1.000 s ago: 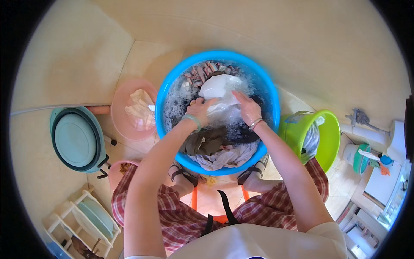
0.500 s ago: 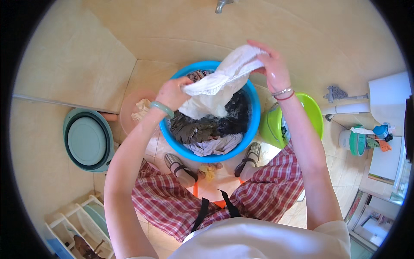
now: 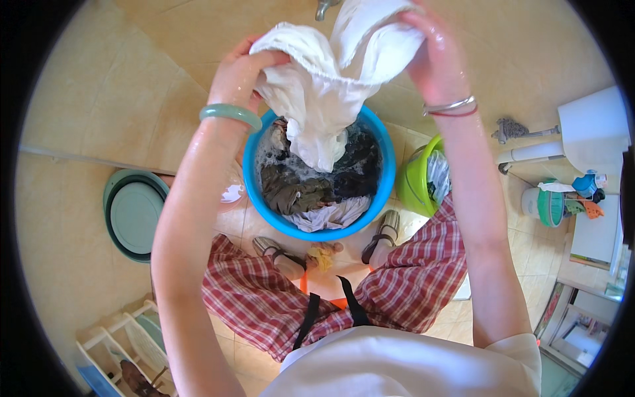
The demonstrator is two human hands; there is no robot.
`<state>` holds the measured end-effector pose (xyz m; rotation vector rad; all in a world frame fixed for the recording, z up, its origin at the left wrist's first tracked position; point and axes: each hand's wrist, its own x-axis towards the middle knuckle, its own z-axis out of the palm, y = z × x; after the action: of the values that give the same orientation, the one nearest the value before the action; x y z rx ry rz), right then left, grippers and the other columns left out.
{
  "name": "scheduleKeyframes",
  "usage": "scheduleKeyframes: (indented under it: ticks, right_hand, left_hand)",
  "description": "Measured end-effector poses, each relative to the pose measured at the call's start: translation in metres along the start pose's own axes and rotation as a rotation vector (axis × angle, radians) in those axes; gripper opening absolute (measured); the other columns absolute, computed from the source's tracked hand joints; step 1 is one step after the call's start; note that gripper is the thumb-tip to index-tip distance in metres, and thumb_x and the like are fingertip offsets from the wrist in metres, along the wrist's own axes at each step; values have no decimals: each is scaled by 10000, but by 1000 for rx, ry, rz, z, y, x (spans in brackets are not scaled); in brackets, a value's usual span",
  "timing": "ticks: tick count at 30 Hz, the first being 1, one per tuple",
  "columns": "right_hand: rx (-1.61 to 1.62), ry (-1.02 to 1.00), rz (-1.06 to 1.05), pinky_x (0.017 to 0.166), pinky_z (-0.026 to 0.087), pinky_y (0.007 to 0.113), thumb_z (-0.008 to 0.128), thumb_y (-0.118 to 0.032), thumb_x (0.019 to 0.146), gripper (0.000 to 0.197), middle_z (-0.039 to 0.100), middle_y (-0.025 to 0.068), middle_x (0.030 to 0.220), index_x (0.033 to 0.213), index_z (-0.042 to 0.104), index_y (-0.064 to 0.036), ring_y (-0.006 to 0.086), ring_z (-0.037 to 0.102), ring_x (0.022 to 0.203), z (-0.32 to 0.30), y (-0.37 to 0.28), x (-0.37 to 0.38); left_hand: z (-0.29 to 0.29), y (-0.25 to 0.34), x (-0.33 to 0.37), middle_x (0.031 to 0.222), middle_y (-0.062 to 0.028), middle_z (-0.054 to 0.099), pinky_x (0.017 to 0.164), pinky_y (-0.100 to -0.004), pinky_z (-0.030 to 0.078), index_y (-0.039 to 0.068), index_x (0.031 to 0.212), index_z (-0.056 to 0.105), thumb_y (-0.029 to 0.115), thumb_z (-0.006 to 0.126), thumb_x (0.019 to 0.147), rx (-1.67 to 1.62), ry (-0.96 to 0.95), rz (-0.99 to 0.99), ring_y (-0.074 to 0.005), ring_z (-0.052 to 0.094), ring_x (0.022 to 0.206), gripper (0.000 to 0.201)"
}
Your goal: The person hand washes various garments in a blue basin filled with soapy water. They scrub, rinse, and wring out items including a blue shirt, a white cloth, and a patterned garment, then transfer the washed items into a green bucket.
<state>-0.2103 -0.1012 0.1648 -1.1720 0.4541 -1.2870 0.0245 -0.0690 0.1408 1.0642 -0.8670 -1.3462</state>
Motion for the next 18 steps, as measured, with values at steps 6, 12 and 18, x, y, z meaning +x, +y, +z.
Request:
scheduleKeyframes:
  ticks: [6,12,18]
  right_hand:
    - [-66,48,385,906,477,288,500,-34,829,419,621,103,1167,1241,572,-21,172,599,1039,-27,124,-55]
    - [-210,255,673,792,496,252,510,-50,814,475,580,53,1207,1287,537,-85,131,589,1002,-61,228,-133]
    - [-672,41,473,1127,206,371,781,-357,736,946,281,183,1476,1454,260,-27,268,241,1387,-19,220,-158]
  left_hand:
    - [-80,-193,17,898,-43,658,727,-263,501,46,971,650,-48,684,654,638,170,168,-151,618,815,332]
    - [-83,-344,-36,931,-94,650,692,-327,538,46,1009,595,-130,606,692,1,594,-204,-210,643,808,363]
    - [6,-278,-86,1138,-134,553,825,-356,523,68,1320,390,-112,498,774,-547,438,-261,-216,585,993,585]
